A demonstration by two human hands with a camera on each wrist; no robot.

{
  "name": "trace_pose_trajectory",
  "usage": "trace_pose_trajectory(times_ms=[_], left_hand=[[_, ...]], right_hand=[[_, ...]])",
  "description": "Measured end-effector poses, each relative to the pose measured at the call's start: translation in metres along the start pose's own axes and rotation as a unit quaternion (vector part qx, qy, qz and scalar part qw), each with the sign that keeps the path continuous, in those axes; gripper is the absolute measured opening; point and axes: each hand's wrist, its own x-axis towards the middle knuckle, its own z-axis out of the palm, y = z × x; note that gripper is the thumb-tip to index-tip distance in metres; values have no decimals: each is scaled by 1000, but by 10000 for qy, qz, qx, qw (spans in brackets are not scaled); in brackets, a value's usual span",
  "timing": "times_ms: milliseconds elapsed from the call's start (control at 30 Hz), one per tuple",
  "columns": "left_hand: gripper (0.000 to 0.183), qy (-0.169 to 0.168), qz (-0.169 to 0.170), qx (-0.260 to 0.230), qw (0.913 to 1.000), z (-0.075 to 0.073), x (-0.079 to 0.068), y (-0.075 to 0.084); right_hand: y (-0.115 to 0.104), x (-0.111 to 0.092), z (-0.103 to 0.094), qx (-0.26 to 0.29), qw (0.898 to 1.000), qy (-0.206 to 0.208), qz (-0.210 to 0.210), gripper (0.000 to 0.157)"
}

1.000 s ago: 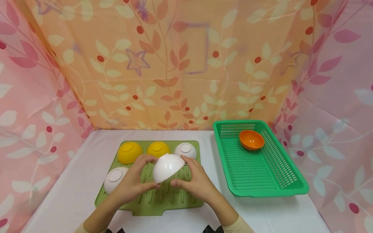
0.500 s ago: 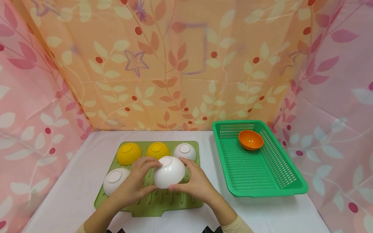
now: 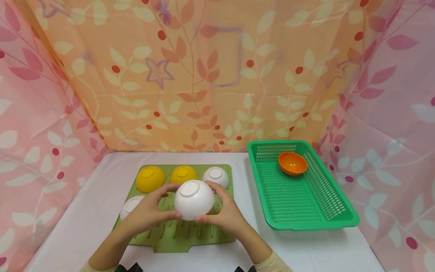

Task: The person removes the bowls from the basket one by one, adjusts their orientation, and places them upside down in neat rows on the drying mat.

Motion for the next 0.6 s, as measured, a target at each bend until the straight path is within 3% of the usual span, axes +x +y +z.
trace_pose_trajectory(times_ms=[200, 400, 600], left_hand=[[76, 47, -48, 266, 9996, -8, -1, -1], [76, 41, -132, 602, 9981, -11, 2, -5], [79, -51, -437, 1195, 9919, -13, 7, -20]], right_hand=[[5, 2, 9, -812, 9965, 140, -129, 100], [12, 4, 15, -877, 9960, 105, 130, 101], [29, 11, 27, -1041, 9935, -51, 452, 99]])
